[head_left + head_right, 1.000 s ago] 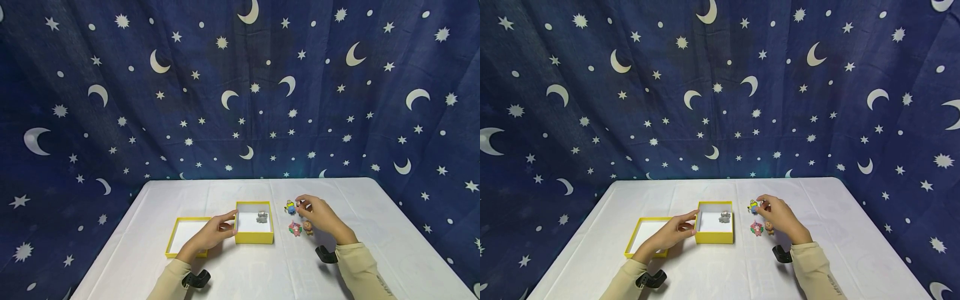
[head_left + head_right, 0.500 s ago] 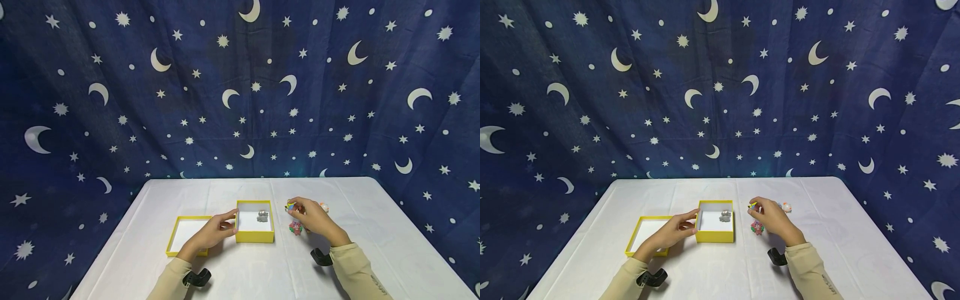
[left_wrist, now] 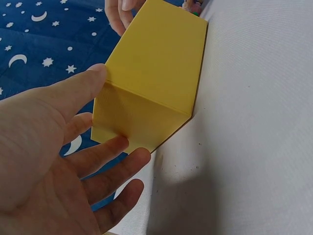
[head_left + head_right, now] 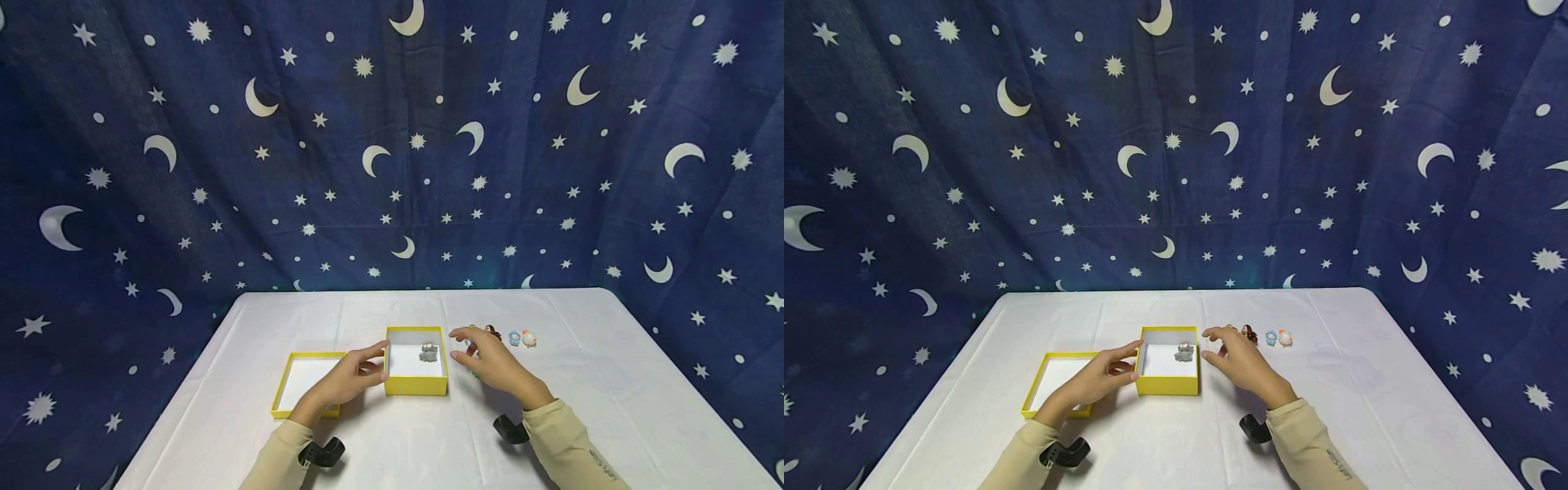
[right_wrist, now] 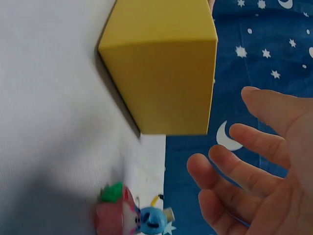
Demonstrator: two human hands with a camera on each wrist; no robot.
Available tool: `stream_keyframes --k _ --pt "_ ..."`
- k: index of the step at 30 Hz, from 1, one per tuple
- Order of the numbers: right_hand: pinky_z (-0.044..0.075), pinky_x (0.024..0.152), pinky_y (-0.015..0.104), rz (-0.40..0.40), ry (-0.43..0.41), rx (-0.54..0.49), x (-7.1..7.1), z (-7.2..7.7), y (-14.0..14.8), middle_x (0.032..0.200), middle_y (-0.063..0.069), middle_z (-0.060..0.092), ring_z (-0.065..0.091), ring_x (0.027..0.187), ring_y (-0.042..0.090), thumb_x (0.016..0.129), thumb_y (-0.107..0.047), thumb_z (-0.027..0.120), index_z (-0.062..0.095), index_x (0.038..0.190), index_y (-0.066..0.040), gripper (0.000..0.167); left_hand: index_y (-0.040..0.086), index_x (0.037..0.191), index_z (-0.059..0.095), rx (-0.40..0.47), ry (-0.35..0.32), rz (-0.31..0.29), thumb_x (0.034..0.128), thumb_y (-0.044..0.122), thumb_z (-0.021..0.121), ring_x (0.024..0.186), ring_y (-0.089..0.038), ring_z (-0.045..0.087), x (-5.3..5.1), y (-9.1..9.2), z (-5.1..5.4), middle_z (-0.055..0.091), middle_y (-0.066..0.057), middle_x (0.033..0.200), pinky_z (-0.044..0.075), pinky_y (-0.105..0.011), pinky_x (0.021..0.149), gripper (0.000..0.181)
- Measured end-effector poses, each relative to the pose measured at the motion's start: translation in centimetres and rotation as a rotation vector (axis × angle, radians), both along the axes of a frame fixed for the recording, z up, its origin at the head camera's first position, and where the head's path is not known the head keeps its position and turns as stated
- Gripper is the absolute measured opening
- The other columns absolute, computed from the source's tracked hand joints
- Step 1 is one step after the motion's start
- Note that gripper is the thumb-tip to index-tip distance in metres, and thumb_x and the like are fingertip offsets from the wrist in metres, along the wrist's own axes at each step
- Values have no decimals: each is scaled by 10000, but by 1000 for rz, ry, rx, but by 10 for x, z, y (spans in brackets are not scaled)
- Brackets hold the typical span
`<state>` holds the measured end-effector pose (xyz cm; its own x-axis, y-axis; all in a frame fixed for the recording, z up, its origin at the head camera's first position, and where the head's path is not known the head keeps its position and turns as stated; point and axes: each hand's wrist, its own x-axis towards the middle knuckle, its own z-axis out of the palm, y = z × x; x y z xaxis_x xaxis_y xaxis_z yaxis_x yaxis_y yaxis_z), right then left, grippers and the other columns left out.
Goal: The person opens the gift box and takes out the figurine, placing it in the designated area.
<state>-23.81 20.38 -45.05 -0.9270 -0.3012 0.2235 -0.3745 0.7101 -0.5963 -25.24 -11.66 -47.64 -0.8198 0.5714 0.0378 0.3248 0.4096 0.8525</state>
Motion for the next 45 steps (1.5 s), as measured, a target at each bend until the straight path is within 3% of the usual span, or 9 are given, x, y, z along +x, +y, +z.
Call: stream_keyframes --k 6,16,21,28,33,37,45 --pt "513 718 274 72 17 -45 0 -3 -8 1257 124 690 609 846 77 958 -219 700 644 1299 -52 384 80 1573 363 4 -2 2 1007 188 633 1262 -359 601 -1 -1 -1 495 -241 1512 507 -492 1063 637" --pt "485 697 215 153 -7 1 -1 7 -19 1315 138 664 606 841 67 927 -166 735 633 1322 -61 422 87 1577 358 -2 -7 7 1008 179 629 1263 -361 599 0 0 -1 491 -241 1514 507 -489 1066 637" --pt "478 675 214 194 -93 57 -7 16 -27 1290 145 671 583 829 96 907 -144 757 623 1343 -52 466 92 1573 368 1 -9 15 1006 186 634 1252 -343 607 0 0 -1 501 -232 1509 511 -480 1059 634" --pt "570 823 351 221 -253 101 -22 21 -34 1266 152 685 665 1020 264 877 -87 779 641 1318 -33 465 84 1569 374 9 -12 10 1004 175 636 1241 -334 612 0 1 -1 502 -234 1505 515 -473 1053 630" --pt "563 965 470 203 -345 145 -31 25 -40 1263 130 694 651 1147 312 868 -83 787 635 1341 -53 498 86 1570 374 4 -12 13 1005 176 636 1244 -337 611 1 1 1 507 -229 1503 515 -474 1056 629" --pt "515 1048 504 184 -361 207 -34 27 -46 1250 94 706 622 1228 299 870 -125 795 646 1330 -78 486 74 1570 369 1 -4 10 1007 172 633 1241 -350 615 0 2 1 504 -246 1500 516 -485 1057 629" --pt "529 993 473 141 -299 325 -33 26 -57 1126 66 720 656 1072 233 851 -173 820 690 1243 -86 422 64 1565 375 20 -8 4 1003 158 637 1243 -365 612 1 2 1 496 -260 1502 508 -507 1063 627"
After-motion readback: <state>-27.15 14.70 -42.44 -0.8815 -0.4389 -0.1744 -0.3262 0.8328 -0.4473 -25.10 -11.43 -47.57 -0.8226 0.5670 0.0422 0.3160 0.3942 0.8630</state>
